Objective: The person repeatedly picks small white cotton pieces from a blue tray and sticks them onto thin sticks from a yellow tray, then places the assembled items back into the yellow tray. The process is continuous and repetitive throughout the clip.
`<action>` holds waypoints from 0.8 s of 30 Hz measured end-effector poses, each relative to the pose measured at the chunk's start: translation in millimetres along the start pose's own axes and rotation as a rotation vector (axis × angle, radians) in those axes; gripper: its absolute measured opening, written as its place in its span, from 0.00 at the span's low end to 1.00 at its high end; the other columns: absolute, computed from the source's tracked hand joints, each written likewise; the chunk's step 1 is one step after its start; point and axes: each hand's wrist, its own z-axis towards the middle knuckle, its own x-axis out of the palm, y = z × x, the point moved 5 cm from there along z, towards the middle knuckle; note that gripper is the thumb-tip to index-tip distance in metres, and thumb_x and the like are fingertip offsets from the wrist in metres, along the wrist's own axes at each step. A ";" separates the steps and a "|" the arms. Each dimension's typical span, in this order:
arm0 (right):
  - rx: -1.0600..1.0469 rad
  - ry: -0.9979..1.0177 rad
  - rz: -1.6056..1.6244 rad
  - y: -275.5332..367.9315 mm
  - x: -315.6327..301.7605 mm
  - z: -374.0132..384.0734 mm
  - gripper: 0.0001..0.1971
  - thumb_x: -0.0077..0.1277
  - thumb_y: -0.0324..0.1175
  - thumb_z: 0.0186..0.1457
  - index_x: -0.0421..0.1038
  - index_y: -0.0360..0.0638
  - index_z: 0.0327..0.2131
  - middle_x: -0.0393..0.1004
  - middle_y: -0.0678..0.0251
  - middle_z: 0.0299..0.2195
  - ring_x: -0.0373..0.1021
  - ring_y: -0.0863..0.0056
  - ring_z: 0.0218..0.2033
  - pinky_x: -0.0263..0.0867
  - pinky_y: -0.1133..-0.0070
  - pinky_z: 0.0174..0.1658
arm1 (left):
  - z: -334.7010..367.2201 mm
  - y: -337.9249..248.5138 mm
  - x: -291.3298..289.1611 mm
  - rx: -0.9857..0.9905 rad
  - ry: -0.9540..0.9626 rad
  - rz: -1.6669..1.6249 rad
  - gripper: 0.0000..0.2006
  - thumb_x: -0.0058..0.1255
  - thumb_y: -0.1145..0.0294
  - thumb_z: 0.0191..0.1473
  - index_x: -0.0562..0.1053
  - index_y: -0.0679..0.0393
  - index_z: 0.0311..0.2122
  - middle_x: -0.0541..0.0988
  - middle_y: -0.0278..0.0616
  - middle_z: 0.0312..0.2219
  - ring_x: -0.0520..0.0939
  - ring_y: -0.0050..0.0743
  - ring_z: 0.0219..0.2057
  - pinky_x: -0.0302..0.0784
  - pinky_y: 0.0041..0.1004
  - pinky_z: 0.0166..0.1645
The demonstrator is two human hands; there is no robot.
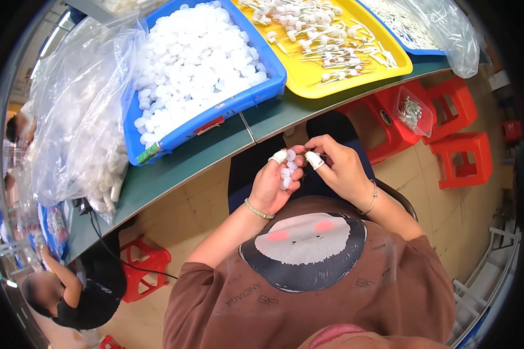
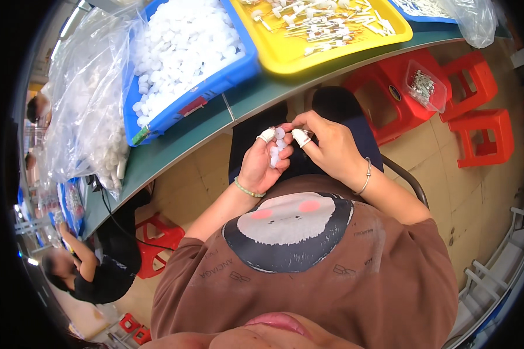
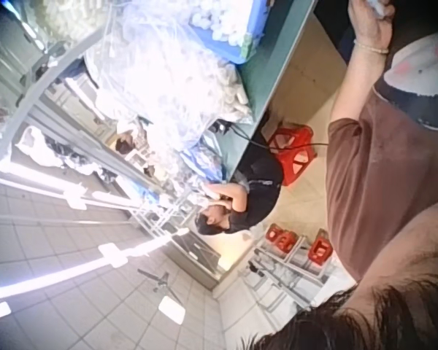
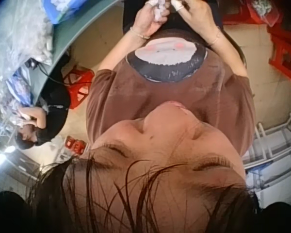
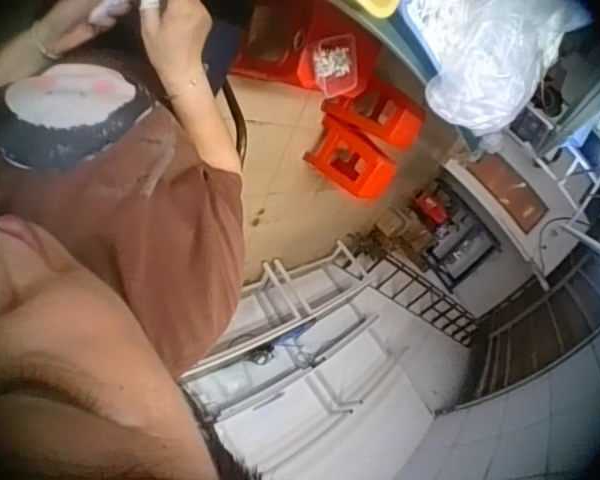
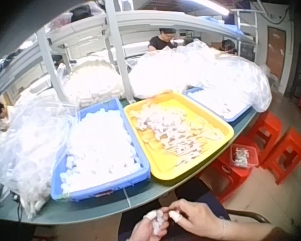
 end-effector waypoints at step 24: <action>-0.111 -0.053 -0.280 -11.0 7.0 -6.0 0.07 0.53 0.26 0.46 0.65 0.42 0.30 0.71 0.62 0.24 0.71 0.61 0.25 0.65 0.71 0.26 | 0.9 -3.0 -3.6 0.068 -0.114 0.146 0.18 0.46 0.71 0.57 0.65 0.60 0.53 0.73 0.32 0.38 0.69 0.14 0.30 0.64 0.13 0.25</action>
